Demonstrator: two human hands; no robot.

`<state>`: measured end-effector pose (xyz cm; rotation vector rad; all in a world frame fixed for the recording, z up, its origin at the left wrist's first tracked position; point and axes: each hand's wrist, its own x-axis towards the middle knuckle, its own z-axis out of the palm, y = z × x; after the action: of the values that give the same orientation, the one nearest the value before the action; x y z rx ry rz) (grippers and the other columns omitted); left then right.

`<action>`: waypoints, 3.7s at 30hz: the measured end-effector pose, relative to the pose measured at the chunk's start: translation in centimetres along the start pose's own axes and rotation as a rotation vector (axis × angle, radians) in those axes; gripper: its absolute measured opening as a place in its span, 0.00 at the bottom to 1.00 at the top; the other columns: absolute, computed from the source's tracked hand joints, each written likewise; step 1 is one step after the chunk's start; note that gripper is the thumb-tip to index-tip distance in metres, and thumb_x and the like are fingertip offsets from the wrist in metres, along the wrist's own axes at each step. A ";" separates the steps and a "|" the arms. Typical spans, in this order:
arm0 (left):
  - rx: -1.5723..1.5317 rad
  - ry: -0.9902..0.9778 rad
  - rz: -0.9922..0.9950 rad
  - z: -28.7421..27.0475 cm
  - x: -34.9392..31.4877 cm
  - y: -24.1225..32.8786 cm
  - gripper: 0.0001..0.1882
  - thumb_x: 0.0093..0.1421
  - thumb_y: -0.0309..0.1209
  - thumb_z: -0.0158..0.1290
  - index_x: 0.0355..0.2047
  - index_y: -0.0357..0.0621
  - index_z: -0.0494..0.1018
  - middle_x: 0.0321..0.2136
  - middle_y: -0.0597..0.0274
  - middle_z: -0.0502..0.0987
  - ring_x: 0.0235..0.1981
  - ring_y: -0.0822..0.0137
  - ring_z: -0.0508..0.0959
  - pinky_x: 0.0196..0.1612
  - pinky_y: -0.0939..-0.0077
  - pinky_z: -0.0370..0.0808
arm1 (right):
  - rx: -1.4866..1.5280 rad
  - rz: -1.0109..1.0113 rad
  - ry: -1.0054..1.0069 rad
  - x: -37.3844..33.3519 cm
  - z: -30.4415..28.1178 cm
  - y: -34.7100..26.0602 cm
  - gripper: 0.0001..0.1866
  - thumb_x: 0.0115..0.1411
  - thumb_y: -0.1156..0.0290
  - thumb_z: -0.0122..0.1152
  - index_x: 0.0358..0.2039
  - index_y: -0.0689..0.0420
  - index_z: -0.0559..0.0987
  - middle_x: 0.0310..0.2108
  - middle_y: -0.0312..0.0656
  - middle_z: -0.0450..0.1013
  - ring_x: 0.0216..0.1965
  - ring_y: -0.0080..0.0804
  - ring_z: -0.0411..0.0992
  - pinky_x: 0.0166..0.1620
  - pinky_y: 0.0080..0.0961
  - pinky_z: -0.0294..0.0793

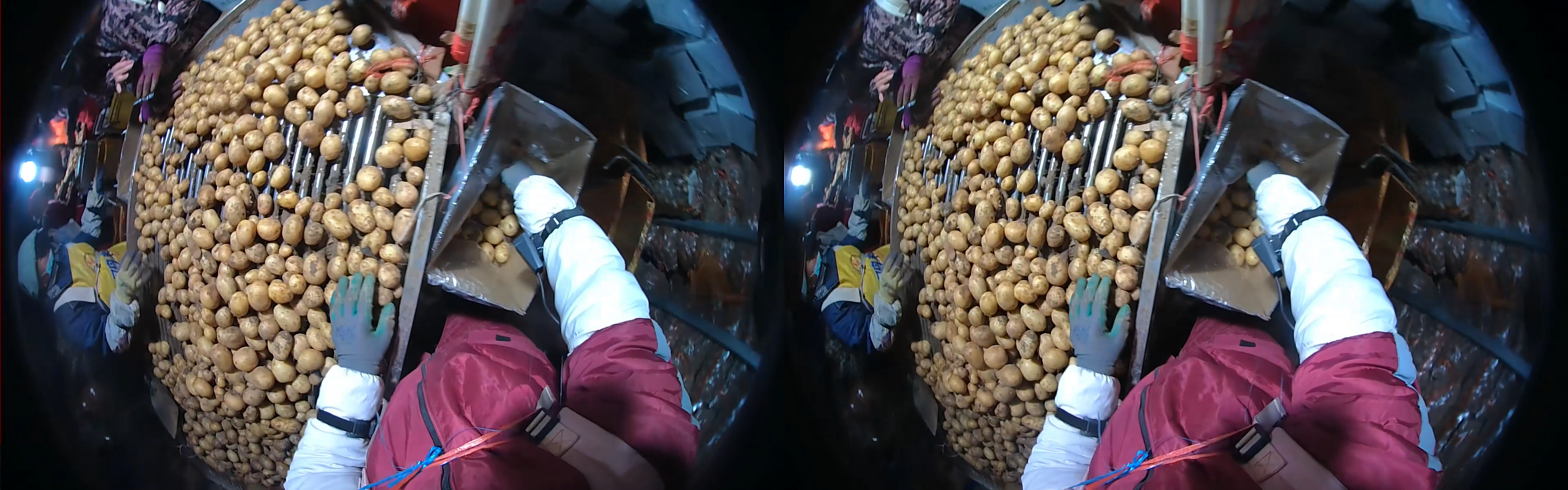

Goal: Sorting potatoes from a large pile into containers or onto a sorting mechanism.

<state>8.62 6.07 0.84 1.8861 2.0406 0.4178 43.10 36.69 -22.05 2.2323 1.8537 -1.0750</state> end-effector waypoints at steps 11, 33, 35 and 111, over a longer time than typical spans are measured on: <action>-0.017 -0.011 -0.128 -0.6 1.1 0.6 0.29 0.53 0.34 0.63 0.57 0.44 0.73 0.59 0.51 0.71 0.63 0.43 0.67 0.63 0.51 0.66 | -0.108 0.265 -0.258 5.3 2.8 2.4 0.16 0.59 0.59 0.63 0.44 0.56 0.81 0.35 0.44 0.79 0.34 0.35 0.77 0.36 0.32 0.78; 0.016 0.084 -0.040 0.4 -0.5 0.4 0.30 0.55 0.37 0.61 0.59 0.46 0.71 0.59 0.50 0.70 0.64 0.44 0.65 0.64 0.51 0.63 | 1.475 -0.009 -0.937 -20.4 -12.7 -6.5 0.29 0.66 0.54 0.57 0.60 0.62 0.70 0.48 0.52 0.75 0.48 0.47 0.76 0.51 0.43 0.79; 0.043 0.106 0.011 0.9 -0.4 0.1 0.29 0.55 0.37 0.61 0.58 0.48 0.72 0.59 0.53 0.71 0.63 0.46 0.67 0.62 0.51 0.65 | 1.458 -0.076 -0.881 -21.9 -11.9 -6.1 0.27 0.68 0.50 0.52 0.54 0.62 0.74 0.44 0.50 0.77 0.40 0.46 0.79 0.43 0.39 0.83; -1.626 0.513 -0.834 -8.0 -1.0 -10.6 0.15 0.64 0.33 0.52 0.46 0.36 0.77 0.33 0.58 0.80 0.31 0.67 0.79 0.34 0.73 0.79 | 0.112 -1.046 -0.443 -24.6 5.3 -33.0 0.23 0.56 0.59 0.63 0.50 0.56 0.78 0.47 0.50 0.77 0.49 0.48 0.76 0.52 0.40 0.75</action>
<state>-4.33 4.28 3.57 -0.0434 1.4520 1.6566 10.49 22.76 -0.42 0.7829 2.7455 -1.5961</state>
